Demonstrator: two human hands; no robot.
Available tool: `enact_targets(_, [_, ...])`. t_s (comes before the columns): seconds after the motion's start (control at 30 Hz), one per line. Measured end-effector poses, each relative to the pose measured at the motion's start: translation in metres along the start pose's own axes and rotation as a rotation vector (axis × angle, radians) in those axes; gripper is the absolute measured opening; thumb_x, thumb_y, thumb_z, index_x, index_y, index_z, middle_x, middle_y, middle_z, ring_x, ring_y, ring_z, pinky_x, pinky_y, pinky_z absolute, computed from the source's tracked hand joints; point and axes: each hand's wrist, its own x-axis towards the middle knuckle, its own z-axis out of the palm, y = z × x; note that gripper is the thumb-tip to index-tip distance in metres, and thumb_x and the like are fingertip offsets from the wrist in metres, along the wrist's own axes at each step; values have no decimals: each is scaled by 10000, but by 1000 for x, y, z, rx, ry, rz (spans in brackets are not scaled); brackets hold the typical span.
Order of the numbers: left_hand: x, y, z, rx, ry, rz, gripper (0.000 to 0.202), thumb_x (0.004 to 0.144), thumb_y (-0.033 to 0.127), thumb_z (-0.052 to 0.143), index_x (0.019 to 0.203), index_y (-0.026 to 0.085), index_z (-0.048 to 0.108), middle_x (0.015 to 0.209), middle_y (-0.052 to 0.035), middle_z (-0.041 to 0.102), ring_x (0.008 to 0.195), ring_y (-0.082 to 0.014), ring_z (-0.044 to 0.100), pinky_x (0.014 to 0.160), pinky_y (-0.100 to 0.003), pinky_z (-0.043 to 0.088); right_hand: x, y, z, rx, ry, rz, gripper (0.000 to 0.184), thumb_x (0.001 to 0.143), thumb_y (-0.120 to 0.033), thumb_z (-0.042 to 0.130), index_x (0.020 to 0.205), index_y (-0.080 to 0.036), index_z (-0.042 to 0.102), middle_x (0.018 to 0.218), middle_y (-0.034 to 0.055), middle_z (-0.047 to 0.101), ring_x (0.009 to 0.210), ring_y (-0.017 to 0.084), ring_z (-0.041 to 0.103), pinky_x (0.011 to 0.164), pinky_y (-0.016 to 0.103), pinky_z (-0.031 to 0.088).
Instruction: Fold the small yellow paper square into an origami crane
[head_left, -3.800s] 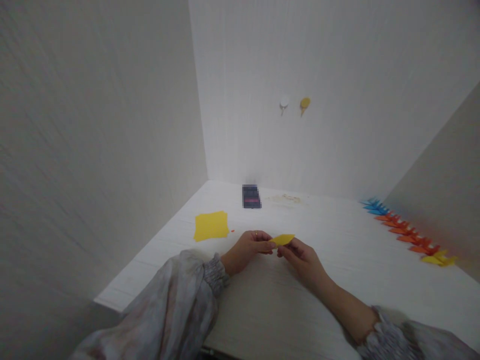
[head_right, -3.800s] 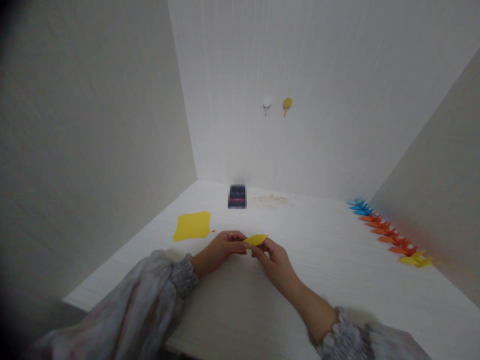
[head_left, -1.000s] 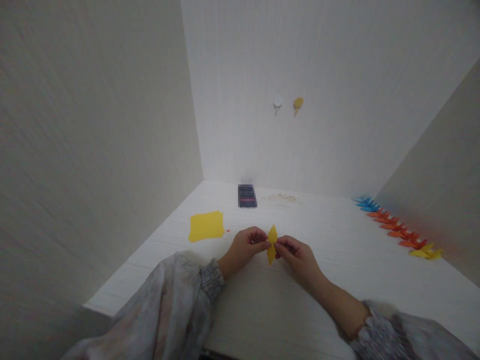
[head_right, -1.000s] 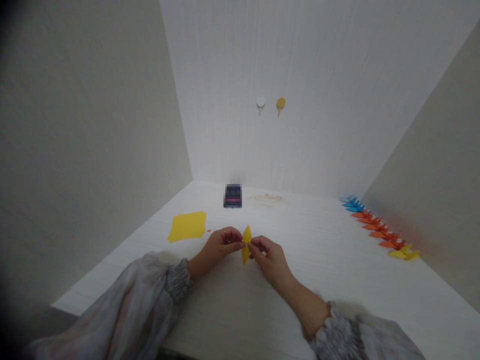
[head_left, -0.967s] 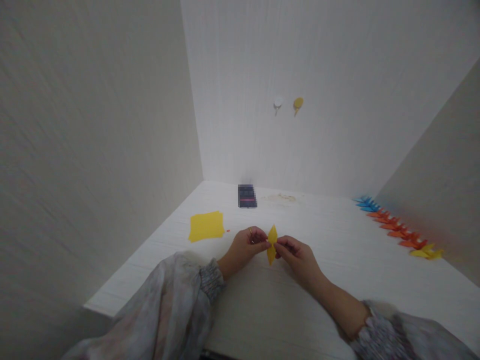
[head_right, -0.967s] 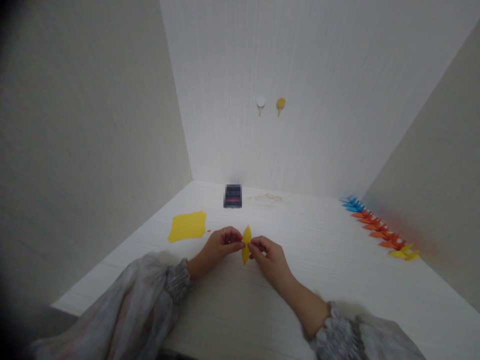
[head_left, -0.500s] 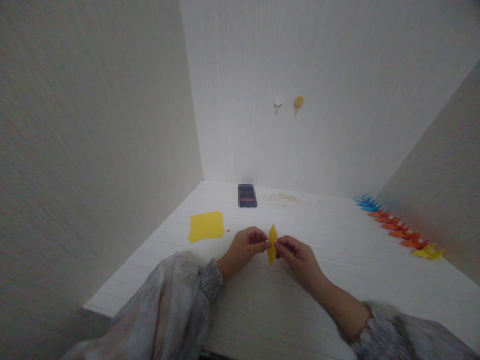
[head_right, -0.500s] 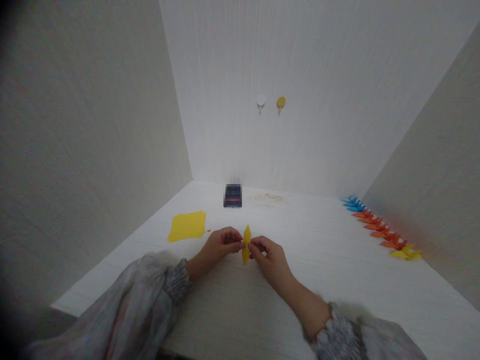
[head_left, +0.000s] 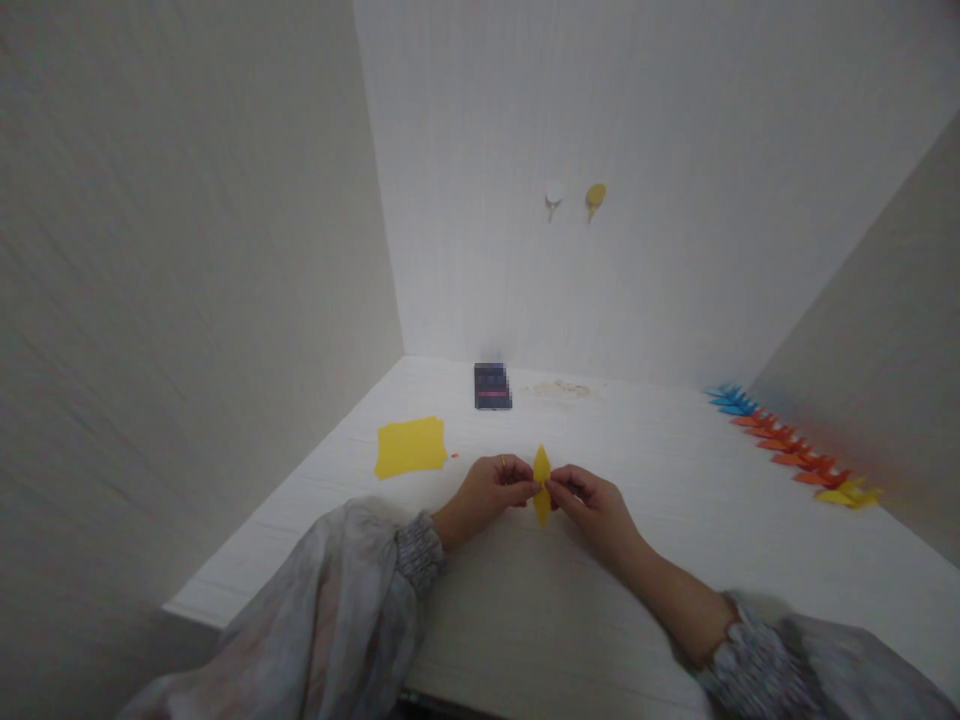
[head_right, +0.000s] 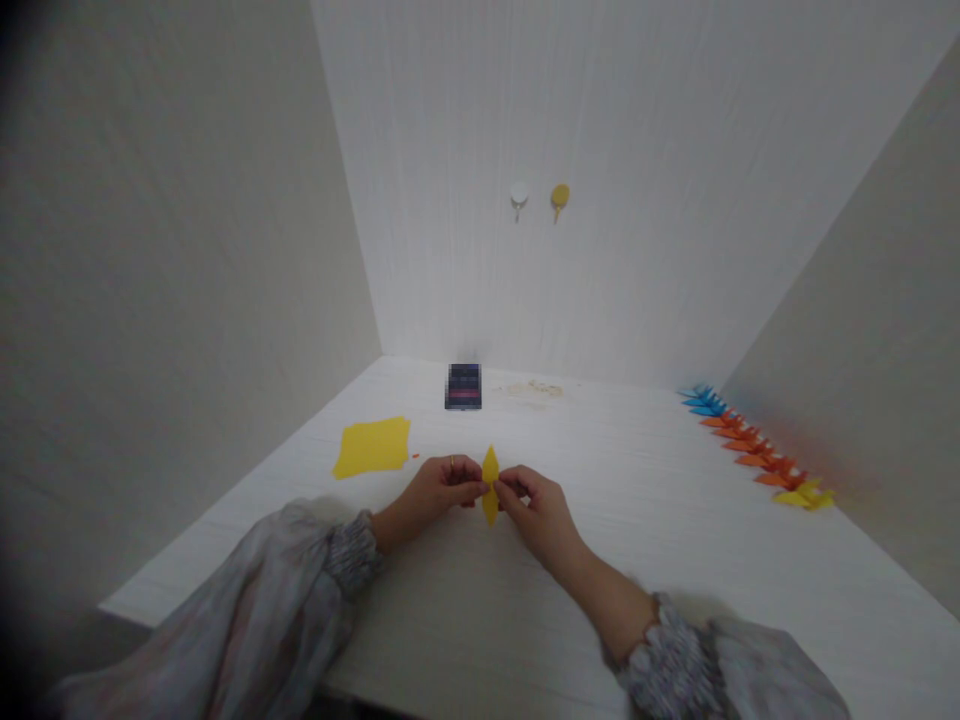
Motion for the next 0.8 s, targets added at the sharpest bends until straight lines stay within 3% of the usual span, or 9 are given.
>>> enact_targets(0.4, [0, 0, -2, 81, 48, 16, 160, 597, 249, 617, 648, 123, 533, 539, 27, 533, 471, -58, 470, 490, -192, 378, 1, 3, -2, 30, -112, -47, 129, 730, -217, 506, 815, -183, 597, 736, 20, 622, 682, 143, 582, 659, 268, 463])
enact_targets(0.8, [1, 1, 0, 86, 36, -32, 140, 595, 220, 591, 628, 118, 501, 527, 38, 513, 431, -41, 449, 453, -175, 367, 0, 6, 2, 133, -96, 8, 140, 718, -266, 528, 804, -185, 604, 704, 13, 621, 647, 144, 596, 621, 268, 482])
